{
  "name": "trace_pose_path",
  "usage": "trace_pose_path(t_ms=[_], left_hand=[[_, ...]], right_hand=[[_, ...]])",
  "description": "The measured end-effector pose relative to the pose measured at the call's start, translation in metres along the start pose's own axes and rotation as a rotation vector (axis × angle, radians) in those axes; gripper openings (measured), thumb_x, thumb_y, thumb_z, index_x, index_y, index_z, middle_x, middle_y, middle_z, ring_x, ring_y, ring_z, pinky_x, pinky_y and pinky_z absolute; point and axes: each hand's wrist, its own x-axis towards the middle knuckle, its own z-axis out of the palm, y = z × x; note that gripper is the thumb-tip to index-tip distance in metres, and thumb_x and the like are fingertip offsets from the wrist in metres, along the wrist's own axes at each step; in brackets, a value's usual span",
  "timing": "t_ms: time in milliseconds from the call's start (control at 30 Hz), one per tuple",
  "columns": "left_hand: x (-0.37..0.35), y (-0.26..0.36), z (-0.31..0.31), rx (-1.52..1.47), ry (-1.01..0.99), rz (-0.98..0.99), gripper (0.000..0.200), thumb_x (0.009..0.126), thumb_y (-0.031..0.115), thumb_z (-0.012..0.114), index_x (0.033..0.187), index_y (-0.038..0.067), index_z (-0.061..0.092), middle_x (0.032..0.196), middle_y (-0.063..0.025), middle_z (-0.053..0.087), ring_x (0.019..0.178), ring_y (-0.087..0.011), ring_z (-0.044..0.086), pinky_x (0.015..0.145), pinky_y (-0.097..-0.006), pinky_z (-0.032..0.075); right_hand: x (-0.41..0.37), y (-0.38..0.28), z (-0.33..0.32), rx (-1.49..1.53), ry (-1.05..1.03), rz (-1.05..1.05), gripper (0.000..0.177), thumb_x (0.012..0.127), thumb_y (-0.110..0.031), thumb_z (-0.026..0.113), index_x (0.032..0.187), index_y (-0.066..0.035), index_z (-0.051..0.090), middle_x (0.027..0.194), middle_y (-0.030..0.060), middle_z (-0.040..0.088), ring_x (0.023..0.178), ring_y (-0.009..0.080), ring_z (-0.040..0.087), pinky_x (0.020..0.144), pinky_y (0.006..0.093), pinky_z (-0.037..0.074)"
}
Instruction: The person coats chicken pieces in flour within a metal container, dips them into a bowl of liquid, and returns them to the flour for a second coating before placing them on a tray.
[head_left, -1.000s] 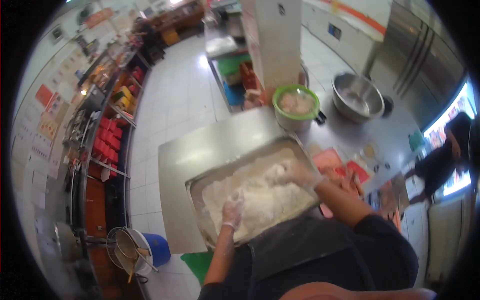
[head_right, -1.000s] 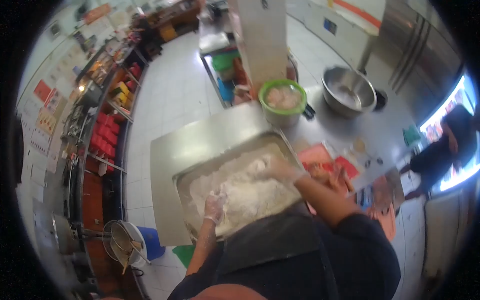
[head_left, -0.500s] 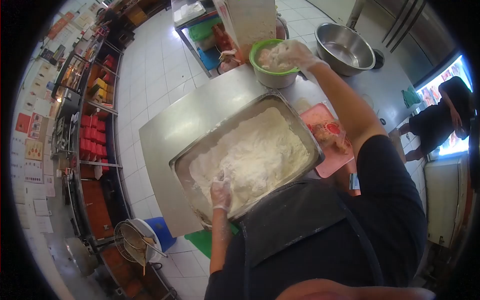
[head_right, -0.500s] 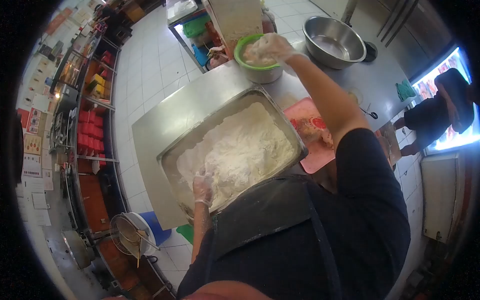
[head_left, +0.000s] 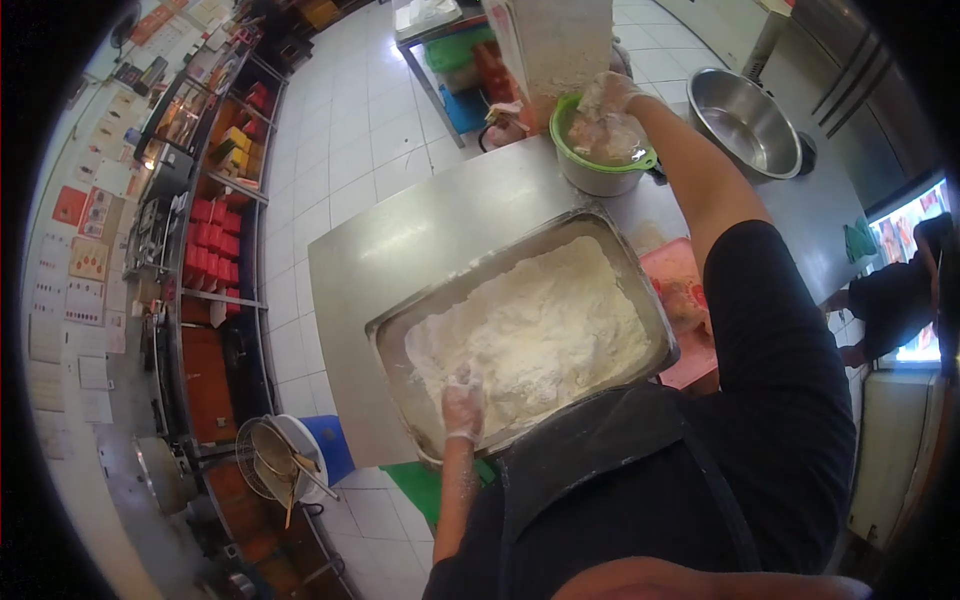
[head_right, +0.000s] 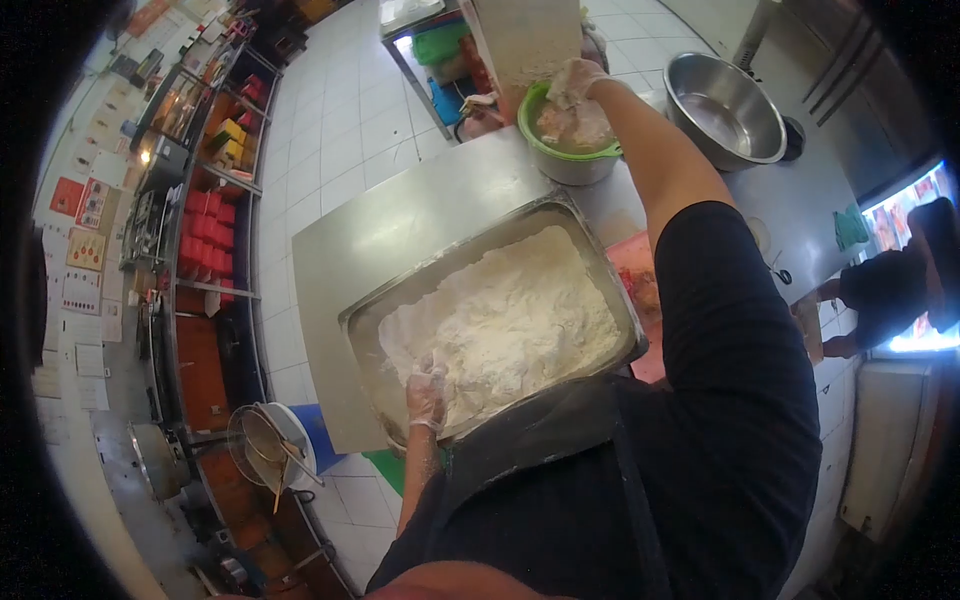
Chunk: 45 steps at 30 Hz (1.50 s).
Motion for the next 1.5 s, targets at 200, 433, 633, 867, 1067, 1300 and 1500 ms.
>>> trace_pose_path(t_ms=[200,433,633,867,1067,1300,1500], left_hand=[[-0.001,0.003,-0.001,0.091,0.023,0.043,0.04,0.097,0.027,0.057,0.118,-0.006,0.062,0.112,-0.0175,0.07,0.105,-0.0232,0.065,0.092,-0.0319,0.047],[0.009,-0.006,0.01,0.008,0.0,0.124,0.041,0.095,0.03,0.058,0.117,-0.005,0.063,0.108,-0.0158,0.071,0.101,-0.0232,0.066,0.09,-0.0329,0.048],[0.009,0.022,0.008,0.118,-0.022,0.047,0.042,0.095,0.035,0.059,0.115,-0.002,0.065,0.106,-0.0146,0.071,0.099,-0.0221,0.066,0.089,-0.0323,0.048],[0.007,0.026,0.008,0.085,-0.036,0.075,0.04,0.095,0.032,0.058,0.115,-0.003,0.065,0.103,-0.0133,0.072,0.099,-0.0207,0.066,0.09,-0.0313,0.048],[0.01,0.032,0.006,0.072,-0.086,0.048,0.041,0.097,0.028,0.056,0.121,-0.004,0.061,0.115,-0.0155,0.068,0.11,-0.0196,0.063,0.094,-0.0305,0.046],[0.039,0.058,0.021,-0.409,-0.118,-0.097,0.043,0.1,0.03,0.052,0.128,-0.003,0.056,0.131,-0.0132,0.06,0.119,-0.0206,0.056,0.097,-0.034,0.046],[0.074,0.048,0.096,0.69,-0.07,0.516,0.041,0.098,0.023,0.05,0.131,-0.001,0.054,0.135,-0.017,0.054,0.132,-0.0308,0.043,0.11,-0.0407,0.035]], right_hand=[[-0.036,0.004,-0.011,0.283,0.012,0.313,0.023,0.085,-0.022,0.059,0.091,-0.008,0.076,0.088,0.0194,0.071,0.086,0.0348,0.071,0.074,0.0427,0.056],[-0.041,0.013,0.009,0.195,0.13,0.239,0.021,0.085,-0.02,0.06,0.093,-0.006,0.075,0.089,0.0191,0.071,0.086,0.0353,0.07,0.075,0.0431,0.056],[-0.049,-0.003,-0.031,0.172,-0.117,0.15,0.022,0.081,-0.024,0.064,0.093,-0.008,0.073,0.092,0.0189,0.07,0.085,0.0352,0.067,0.079,0.0434,0.052],[-0.032,0.004,-0.008,0.008,-0.083,0.016,0.026,0.081,-0.029,0.064,0.092,-0.009,0.076,0.094,0.0149,0.072,0.088,0.0316,0.069,0.077,0.0411,0.054],[-0.053,-0.013,-0.037,-0.011,-0.032,0.078,0.02,0.077,-0.023,0.065,0.085,-0.007,0.074,0.088,0.0172,0.071,0.084,0.0326,0.068,0.075,0.043,0.053],[-0.181,-0.202,-0.102,0.485,0.414,-0.593,0.037,0.087,-0.024,0.056,0.122,-0.012,0.062,0.108,0.0103,0.063,0.101,0.0305,0.057,0.09,0.0452,0.046],[-0.276,-0.378,-0.077,1.555,-0.02,-0.168,0.045,0.1,-0.029,0.046,0.138,-0.004,0.048,0.133,0.0191,0.054,0.124,0.0336,0.049,0.107,0.0395,0.037]])
